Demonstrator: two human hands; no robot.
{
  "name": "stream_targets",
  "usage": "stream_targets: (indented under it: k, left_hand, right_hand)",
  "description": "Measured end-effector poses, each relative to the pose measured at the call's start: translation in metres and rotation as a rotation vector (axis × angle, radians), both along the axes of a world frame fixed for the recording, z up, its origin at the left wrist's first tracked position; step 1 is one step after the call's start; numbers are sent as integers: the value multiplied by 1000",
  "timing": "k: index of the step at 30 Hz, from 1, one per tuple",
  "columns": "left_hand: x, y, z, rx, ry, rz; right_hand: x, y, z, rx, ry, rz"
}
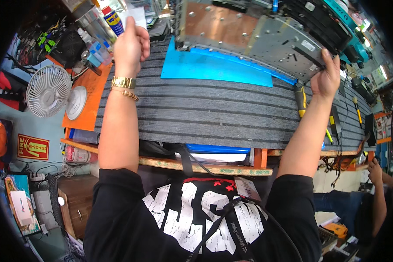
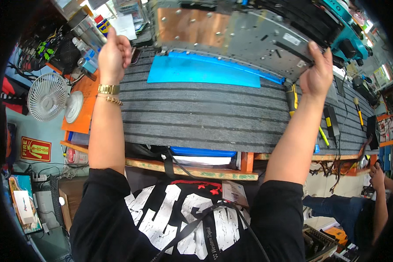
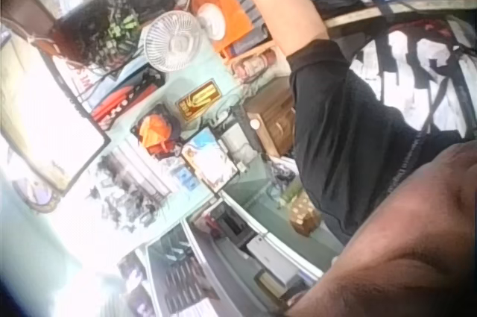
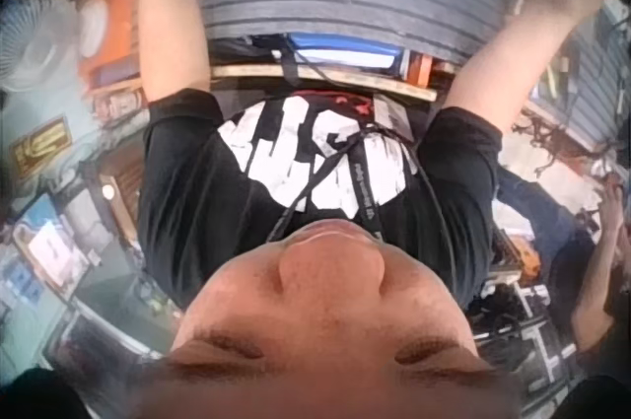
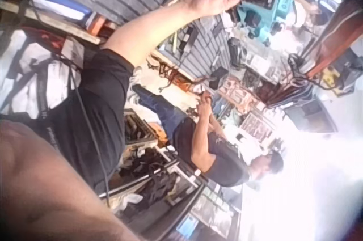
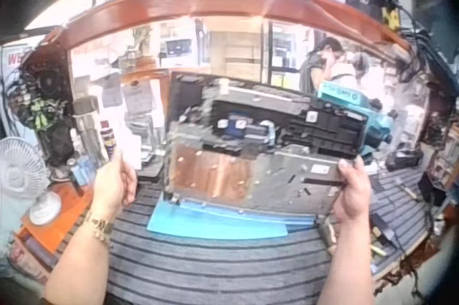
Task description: The person disassembles the internal components of a laptop by hand, removing a panel, detaching internal cables, and using a small pry tool to separate plastic parts.
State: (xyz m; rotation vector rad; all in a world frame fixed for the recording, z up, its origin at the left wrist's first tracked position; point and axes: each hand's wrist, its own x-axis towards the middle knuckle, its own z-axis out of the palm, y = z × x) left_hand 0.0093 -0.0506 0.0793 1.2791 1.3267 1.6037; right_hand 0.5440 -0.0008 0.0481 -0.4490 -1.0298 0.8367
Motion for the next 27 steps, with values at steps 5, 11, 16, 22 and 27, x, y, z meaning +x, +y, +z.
stream_targets:
  k: [5, 11, 16, 22, 27]
  left_hand:
    - [-12, 8, -30, -180, -131, -97]
    - [-32, -3, -32, -312, 811, -224]
    - [-40, -11, -28, -370, 988, -354]
    - [-52, -14, -23, -442, 1020, -285]
    - [-51, -15, -21, -469, 1068, -305]
  right_hand:
    - [4, 2, 3, 10, 60, -64]
    - [8, 4, 1, -17, 52, -115]
    - [11, 8, -1, -29, 33, -121]
    - [16, 10, -5, -67, 28, -130]
    - [20, 13, -6, -68, 12, -130]
